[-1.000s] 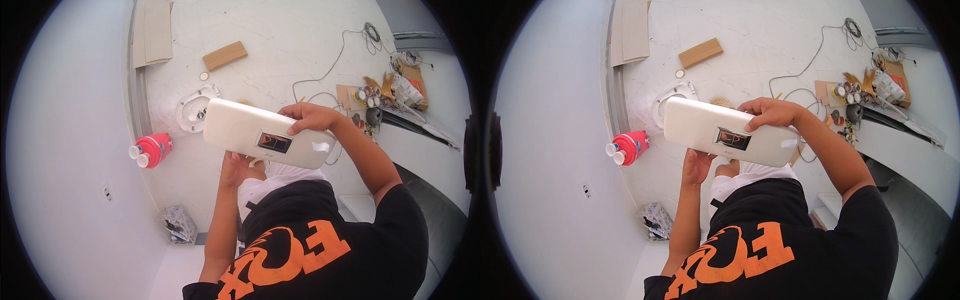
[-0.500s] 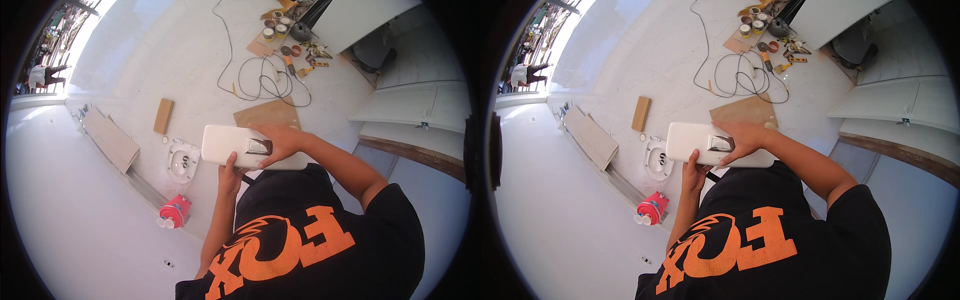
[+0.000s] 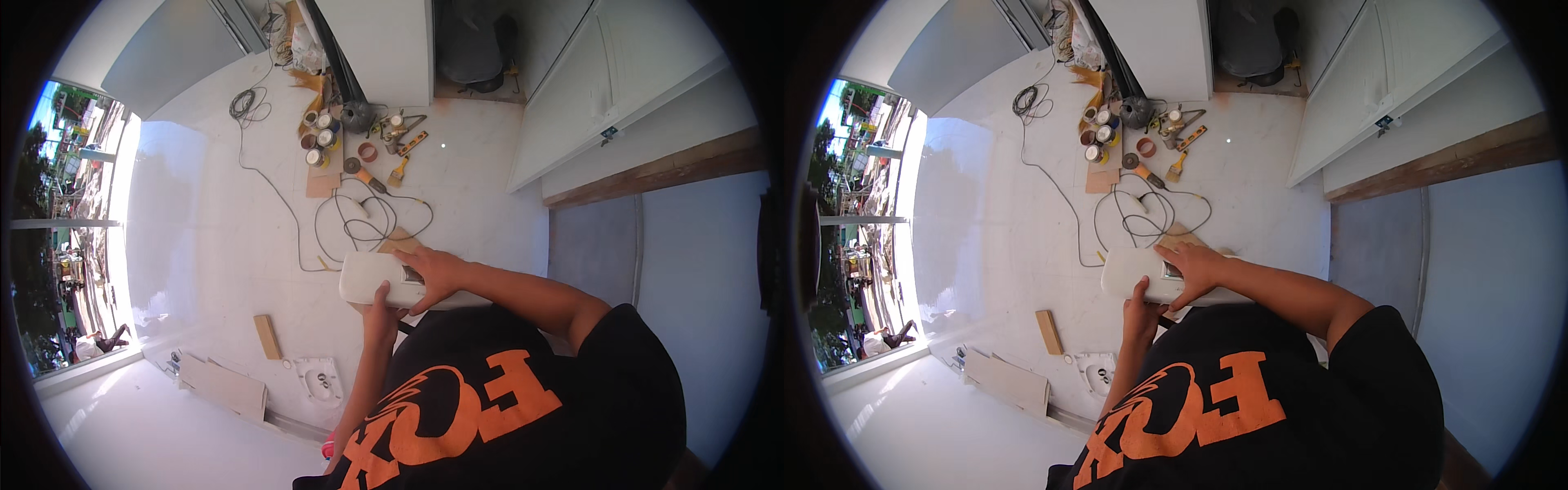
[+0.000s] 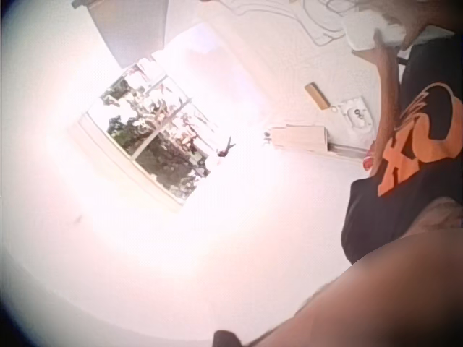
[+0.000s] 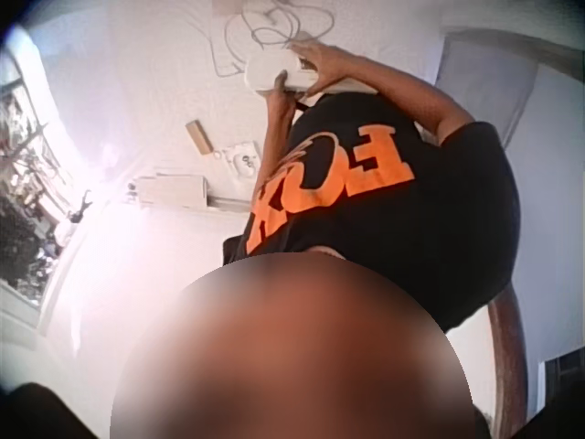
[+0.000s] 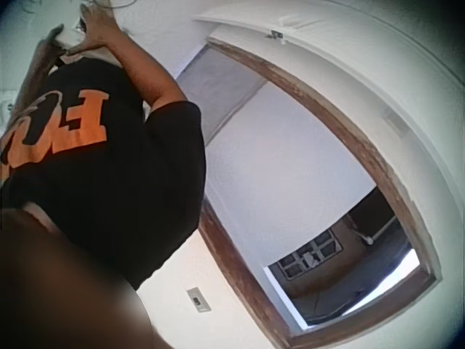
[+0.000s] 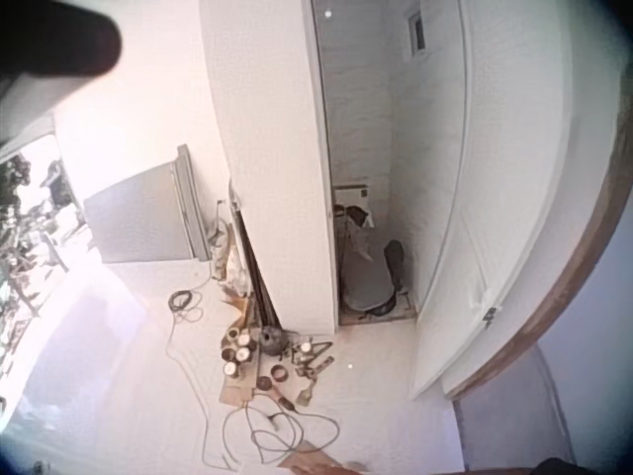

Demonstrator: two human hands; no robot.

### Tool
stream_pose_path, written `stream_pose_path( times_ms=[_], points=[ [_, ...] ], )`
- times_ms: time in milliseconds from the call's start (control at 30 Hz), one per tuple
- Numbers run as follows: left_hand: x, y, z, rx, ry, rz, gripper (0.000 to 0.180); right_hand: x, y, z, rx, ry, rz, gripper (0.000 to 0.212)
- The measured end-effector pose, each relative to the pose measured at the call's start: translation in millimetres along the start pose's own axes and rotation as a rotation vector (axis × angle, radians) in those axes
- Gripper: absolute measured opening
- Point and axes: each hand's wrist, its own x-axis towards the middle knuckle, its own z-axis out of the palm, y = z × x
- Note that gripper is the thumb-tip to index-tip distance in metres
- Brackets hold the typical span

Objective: The person unpacks a new toilet seat and installs the mounting hardware by hand. They then place the seat onto the toilet bowl and adjust the fit.

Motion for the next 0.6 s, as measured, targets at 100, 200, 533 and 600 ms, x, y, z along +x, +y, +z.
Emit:
stream_pose_path(
  times_ms=[100, 200, 533, 600],
  points=[
    [27, 8, 57, 0.088, -0.035, -0.026, 0.063, -11, 36, -44, 0.069, 0.033, 0.028, 0.151],
    [58, 25, 112, 0.2, -0.007, -0.043, 0.063, -11, 68, -80, 0.195, 0.098, 0.061, 0.154],
    [219, 94, 313, 0.444, -0.163, 0.0, 0.068, 38, 220, -234, 0.36, 0.357, 0.16, 0.153],
    [268, 103, 364, 0.445, -0.199, 0.009, 0.068, 49, 263, -285, 0.477, 0.368, 0.178, 0.151]
  ],
)
